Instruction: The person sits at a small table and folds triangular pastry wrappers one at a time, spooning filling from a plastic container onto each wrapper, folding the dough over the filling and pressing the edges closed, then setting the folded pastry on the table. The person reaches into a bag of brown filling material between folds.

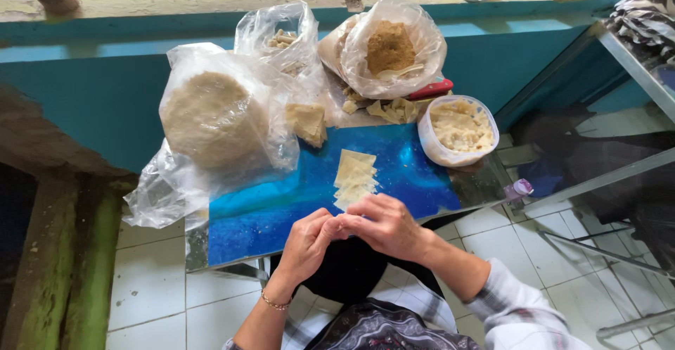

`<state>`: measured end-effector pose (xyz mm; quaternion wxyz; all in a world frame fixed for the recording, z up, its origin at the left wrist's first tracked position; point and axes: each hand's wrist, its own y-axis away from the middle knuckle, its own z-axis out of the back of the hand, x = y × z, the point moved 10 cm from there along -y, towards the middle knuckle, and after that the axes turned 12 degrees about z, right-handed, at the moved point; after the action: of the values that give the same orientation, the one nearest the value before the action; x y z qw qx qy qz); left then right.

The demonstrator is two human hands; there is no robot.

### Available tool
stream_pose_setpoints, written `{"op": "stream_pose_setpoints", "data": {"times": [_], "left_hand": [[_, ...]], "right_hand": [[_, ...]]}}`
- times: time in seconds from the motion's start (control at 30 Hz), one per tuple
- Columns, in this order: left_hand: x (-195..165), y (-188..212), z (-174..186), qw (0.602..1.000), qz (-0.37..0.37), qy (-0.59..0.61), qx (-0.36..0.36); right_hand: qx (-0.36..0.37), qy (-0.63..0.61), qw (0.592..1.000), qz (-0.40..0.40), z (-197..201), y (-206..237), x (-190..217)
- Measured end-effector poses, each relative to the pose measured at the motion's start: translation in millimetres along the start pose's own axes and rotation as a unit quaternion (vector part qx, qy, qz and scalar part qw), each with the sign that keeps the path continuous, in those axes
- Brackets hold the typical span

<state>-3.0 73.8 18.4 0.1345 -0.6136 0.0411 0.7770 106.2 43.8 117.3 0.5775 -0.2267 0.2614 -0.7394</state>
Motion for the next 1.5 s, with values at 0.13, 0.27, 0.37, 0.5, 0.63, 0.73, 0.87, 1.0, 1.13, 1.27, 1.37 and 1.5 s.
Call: {"op": "stream_pose_setpoints", "data": {"times": [0.13, 0.27, 0.37, 0.5, 0.63, 0.73, 0.87, 1.0, 1.13, 1.27, 1.37, 1.5], "left_hand": [[-6, -4, 29, 0.996, -0.015, -0.026, -0.089], [-2, -6, 40, 0.989, 0.033, -0.063, -0.13], [1, -3, 42, 0.987, 0.053, -0.062, -0.141], [-22, 8, 40, 0.983, -0.06, -0.096, -0.148], [-32, 11, 25, 0.975, -0.097, -0.173, -0.101], [-36, 10, 24, 0.973, -0.112, -0.181, -0.084], [-38, 9, 27, 0.972, -0.116, -0.176, -0.103], [-37, 10, 24, 0.967, -0.115, -0.197, -0.113], [-33, 9, 26, 0.963, -0.099, -0.22, -0.116], [-33, 7, 25, 0.961, -0.096, -0.233, -0.117], [-36, 4, 22, 0.958, -0.1, -0.242, -0.119], [-42, 0, 19, 0.945, -0.124, -0.269, -0.137]], "right_hand": [[-0.007, 0.127, 0.992, 0.01, 29, -37, -54], [-0.092, 0.196, 0.975, -0.056, 38, -106, -179], [-0.083, 0.244, 0.965, -0.051, 1, -163, -251], [-0.043, 0.306, 0.951, -0.031, -27, -153, -268], [0.027, 0.284, 0.955, -0.08, 20, -85, -250], [0.084, 0.289, 0.944, -0.136, 86, -32, -228], [0.145, 0.28, 0.92, -0.233, 132, 38, -197], [0.197, 0.222, 0.914, -0.277, 125, 89, -179], [0.219, 0.118, 0.928, -0.278, 105, 123, -160], [0.091, 0.123, 0.94, -0.305, 110, 130, -153], [0.003, 0.146, 0.94, -0.308, 117, 129, -141], [-0.079, 0.14, 0.946, -0.28, 110, 112, -115]]}}
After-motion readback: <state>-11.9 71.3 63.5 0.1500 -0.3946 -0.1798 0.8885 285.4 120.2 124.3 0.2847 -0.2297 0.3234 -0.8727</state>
